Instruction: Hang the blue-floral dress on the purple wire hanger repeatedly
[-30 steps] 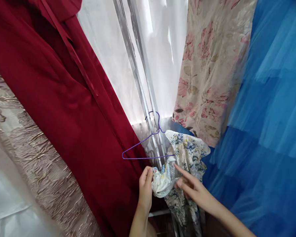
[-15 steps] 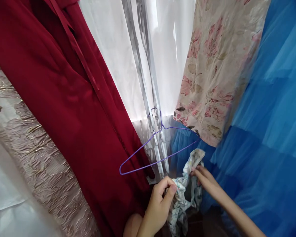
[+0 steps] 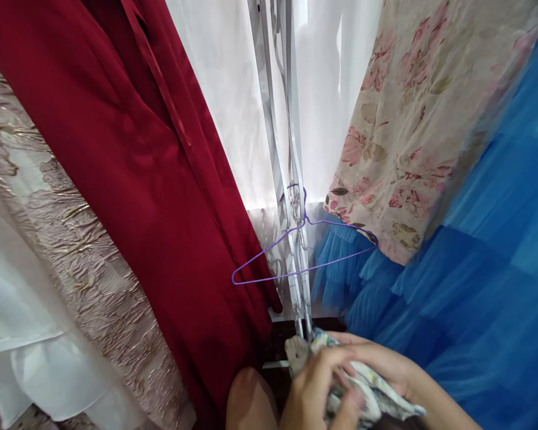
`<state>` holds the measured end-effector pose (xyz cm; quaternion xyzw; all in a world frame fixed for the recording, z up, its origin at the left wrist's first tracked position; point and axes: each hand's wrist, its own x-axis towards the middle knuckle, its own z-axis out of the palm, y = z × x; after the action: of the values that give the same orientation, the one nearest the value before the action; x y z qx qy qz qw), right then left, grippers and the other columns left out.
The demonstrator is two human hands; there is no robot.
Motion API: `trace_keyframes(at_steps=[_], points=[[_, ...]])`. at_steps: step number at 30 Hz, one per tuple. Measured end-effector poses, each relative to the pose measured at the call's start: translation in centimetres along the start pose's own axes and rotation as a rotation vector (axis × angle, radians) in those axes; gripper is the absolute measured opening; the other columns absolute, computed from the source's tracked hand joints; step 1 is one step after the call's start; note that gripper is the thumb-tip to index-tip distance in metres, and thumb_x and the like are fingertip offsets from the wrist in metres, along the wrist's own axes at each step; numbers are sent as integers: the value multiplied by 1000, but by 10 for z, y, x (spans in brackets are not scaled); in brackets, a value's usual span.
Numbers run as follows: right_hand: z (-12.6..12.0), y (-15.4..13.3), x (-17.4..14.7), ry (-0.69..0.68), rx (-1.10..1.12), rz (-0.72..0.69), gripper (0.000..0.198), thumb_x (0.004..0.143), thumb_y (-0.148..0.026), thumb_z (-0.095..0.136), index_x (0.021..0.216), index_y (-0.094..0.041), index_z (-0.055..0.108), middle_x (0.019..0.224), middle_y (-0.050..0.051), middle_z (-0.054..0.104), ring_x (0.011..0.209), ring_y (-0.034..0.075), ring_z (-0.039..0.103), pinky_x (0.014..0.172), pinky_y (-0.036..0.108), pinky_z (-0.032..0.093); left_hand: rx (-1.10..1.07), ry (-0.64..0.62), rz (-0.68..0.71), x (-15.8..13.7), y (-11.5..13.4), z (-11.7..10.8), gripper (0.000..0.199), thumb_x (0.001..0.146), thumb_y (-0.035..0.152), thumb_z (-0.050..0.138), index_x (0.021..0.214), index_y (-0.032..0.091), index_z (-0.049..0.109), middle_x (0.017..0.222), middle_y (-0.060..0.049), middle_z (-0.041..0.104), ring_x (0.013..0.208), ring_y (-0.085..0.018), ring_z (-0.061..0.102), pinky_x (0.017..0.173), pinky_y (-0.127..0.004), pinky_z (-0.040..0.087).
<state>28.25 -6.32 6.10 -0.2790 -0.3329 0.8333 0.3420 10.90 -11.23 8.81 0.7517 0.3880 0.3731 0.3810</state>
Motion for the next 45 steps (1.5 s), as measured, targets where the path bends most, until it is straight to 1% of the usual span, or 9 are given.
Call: trace_keyframes(at_steps=[3, 6, 8, 14, 20, 27, 33, 39, 45], points=[[1, -7, -7, -309, -168, 130, 52, 59, -33, 91, 102, -13, 70, 89, 3, 68, 76, 12, 62, 75, 22, 47, 54, 186, 15, 4, 0, -30, 32, 83, 37, 67, 114, 30, 62, 113, -6, 66, 99, -26, 62, 95, -36, 46], [2, -24, -10, -406, -445, 114, 45, 63, -38, 88, 92, -9, 71, 73, -1, 61, 61, 7, 49, 59, 18, 39, -204, -175, -156, 2, -30, -34, 49, 76, 53, 73, 116, 24, 63, 117, -8, 65, 106, -30, 59, 96, -39, 45], [4, -40, -14, -324, -622, 36, 34, 71, -38, 83, 81, -8, 70, 66, -2, 55, 57, 6, 42, 53, 18, 32, -409, -328, -293, -2, -63, -30, 62, 75, 59, 73, 122, 19, 62, 117, -10, 65, 112, -31, 57, 96, -39, 45], [1, -94, -31, 19, -957, -149, 29, 79, -40, 76, 80, -12, 68, 65, -2, 53, 56, 8, 38, 51, 22, 26, -186, -189, -357, 4, -130, -59, 48, 78, 60, 70, 80, 12, 65, 72, 0, 55, 71, -15, 49, 64, -25, 39], [-24, -132, 2, 629, -1284, -621, 49, 80, -50, 71, 117, -19, 67, 61, -4, 51, 58, 16, 48, 58, 27, 36, 189, -8, -88, 26, -103, -145, 38, 100, 46, 40, 96, 18, 65, 92, -4, 63, 89, -20, 55, 84, -31, 43], [-24, -114, 43, 479, -1416, -632, 42, 91, -55, 53, 81, -18, 71, 74, 2, 67, 71, 20, 59, 63, 28, 38, 828, 363, 118, 55, -59, -211, 28, 102, 28, 35, 108, 24, 62, 100, -4, 65, 94, -24, 56, 86, -36, 42], [-17, -101, 45, 555, -1445, -645, 47, 91, -55, 51, 61, -19, 52, 56, -4, 44, 57, 14, 44, 54, 27, 26, 716, 632, 129, 110, -33, -207, 25, 98, 24, 41, 102, 24, 66, 113, -5, 61, 98, -23, 62, 84, -34, 47], [-7, -85, 43, 564, -1527, -643, 40, 93, -46, 50, 63, -20, 57, 56, -1, 54, 57, 17, 51, 56, 28, 29, 640, 535, 232, 156, -19, -168, 27, 95, 20, 44, 101, 24, 70, 118, -6, 57, 105, -20, 61, 89, -30, 48], [-11, -89, 3, 376, -1364, -664, 31, 84, -32, 62, 113, -22, 69, 105, 6, 73, 93, 26, 66, 81, 33, 47, 631, 678, 308, 149, -11, -146, 21, 92, 39, 59, 101, 20, 61, 106, -5, 55, 65, -13, 52, 65, -28, 44]])
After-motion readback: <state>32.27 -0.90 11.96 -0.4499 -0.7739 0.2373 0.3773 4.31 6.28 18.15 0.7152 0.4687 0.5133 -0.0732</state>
